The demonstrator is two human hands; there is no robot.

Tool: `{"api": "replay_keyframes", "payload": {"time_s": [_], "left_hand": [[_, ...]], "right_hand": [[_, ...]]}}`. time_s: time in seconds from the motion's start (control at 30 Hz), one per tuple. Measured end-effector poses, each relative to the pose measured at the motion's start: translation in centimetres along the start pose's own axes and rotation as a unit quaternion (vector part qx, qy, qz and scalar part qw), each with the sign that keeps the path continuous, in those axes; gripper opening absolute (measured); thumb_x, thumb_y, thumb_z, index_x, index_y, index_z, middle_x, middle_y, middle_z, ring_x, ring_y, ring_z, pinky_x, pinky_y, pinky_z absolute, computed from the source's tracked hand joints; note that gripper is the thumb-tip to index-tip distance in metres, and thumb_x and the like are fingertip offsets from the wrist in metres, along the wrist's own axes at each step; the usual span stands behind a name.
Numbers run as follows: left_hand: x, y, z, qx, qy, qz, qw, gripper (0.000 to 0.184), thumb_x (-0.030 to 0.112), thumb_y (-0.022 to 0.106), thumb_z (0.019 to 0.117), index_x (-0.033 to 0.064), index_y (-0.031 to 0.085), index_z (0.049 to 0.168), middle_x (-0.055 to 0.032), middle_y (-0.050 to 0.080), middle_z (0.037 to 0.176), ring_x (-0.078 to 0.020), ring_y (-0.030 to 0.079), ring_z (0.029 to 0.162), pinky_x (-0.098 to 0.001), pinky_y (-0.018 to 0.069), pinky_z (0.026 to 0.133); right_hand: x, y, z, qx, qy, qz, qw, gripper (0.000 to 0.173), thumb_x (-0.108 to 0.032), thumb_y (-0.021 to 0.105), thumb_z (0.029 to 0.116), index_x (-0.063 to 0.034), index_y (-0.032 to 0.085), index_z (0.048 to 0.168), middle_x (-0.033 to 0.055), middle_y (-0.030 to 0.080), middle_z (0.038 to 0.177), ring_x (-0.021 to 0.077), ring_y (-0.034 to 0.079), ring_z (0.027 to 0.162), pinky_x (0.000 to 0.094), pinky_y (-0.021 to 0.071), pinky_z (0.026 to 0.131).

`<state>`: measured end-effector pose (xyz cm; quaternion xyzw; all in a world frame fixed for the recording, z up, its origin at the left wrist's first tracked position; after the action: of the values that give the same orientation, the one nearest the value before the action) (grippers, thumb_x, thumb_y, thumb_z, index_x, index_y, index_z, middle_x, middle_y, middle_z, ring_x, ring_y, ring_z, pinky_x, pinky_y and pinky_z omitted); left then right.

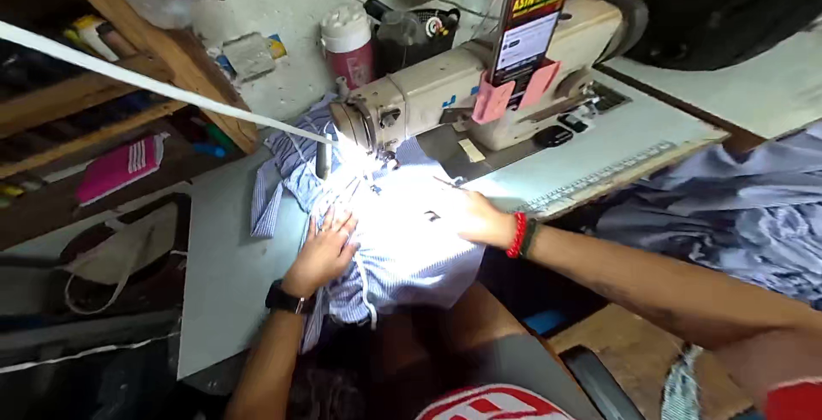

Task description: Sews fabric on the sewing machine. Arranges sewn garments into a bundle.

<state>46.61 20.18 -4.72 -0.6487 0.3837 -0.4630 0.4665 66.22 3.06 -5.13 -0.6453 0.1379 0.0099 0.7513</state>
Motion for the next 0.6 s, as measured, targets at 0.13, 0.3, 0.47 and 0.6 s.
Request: {"api": "replay_keyframes", "payload": {"time_s": [0.13,0.3,0.47,0.6], "left_hand": [[2.2,0.0,-0.9,0.004,0.039,-0.007,0.999,0.051,0.037,0.044,0.1061,0.0163,0.051,0.152,-0.0005,0.037,0.165,-0.0280,0.022,0.157,-0.0714,0.0047,0.121],[1.2,0.7,-0.9,0.028,0.032,0.013,0.999,0.050,0.029,0.042,0.1059,0.0181,0.049,0.154,-0.0002,0.039,0.164,-0.0297,0.022,0.157,-0.0740,0.0049,0.120],[0.1,0.6,-0.5,0.064,0.033,0.006,0.997,0.048,0.037,0.039,0.1085,0.0187,0.054,0.150,-0.0022,0.045,0.161,-0.0300,0.026,0.156,-0.0720,0.0095,0.121],[2.6,0.3,-2.2,0.041,0.074,0.025,0.996,0.050,0.036,0.050,0.1043,0.0199,0.052,0.152,0.0012,0.044,0.161,-0.0270,0.028,0.155,-0.0723,0.0088,0.121]], "right_hand": [[-2.5,-1.0,-1.5,0.096,-0.077,-0.001,0.992,0.022,-0.020,0.061,0.0937,-0.0096,0.074,0.109,0.0159,0.073,0.106,0.0354,0.072,0.098,0.0547,0.0589,0.074],[-1.1,-0.4,-1.1,0.050,-0.016,0.009,0.999,0.024,-0.017,0.062,0.0961,-0.0067,0.074,0.113,0.0212,0.071,0.117,0.0403,0.069,0.106,0.0581,0.0567,0.084],[-0.9,-0.1,-1.0,0.034,-0.004,-0.001,0.999,0.024,-0.019,0.062,0.0963,-0.0083,0.074,0.114,0.0206,0.071,0.115,0.0420,0.068,0.109,0.0608,0.0552,0.080],[-3.2,-0.7,-2.7,0.108,-0.051,-0.025,0.992,0.025,-0.029,0.061,0.0944,-0.0124,0.075,0.105,0.0131,0.073,0.094,0.0361,0.072,0.091,0.0542,0.0582,0.070]]}}
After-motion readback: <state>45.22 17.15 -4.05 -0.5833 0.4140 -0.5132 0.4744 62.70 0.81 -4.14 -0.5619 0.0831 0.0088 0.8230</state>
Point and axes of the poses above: each hand's wrist, its own z-axis towards the middle knuckle, its own y-axis out of the palm, x = y × z, the point moved 6 cm from there along z, towards the middle knuckle
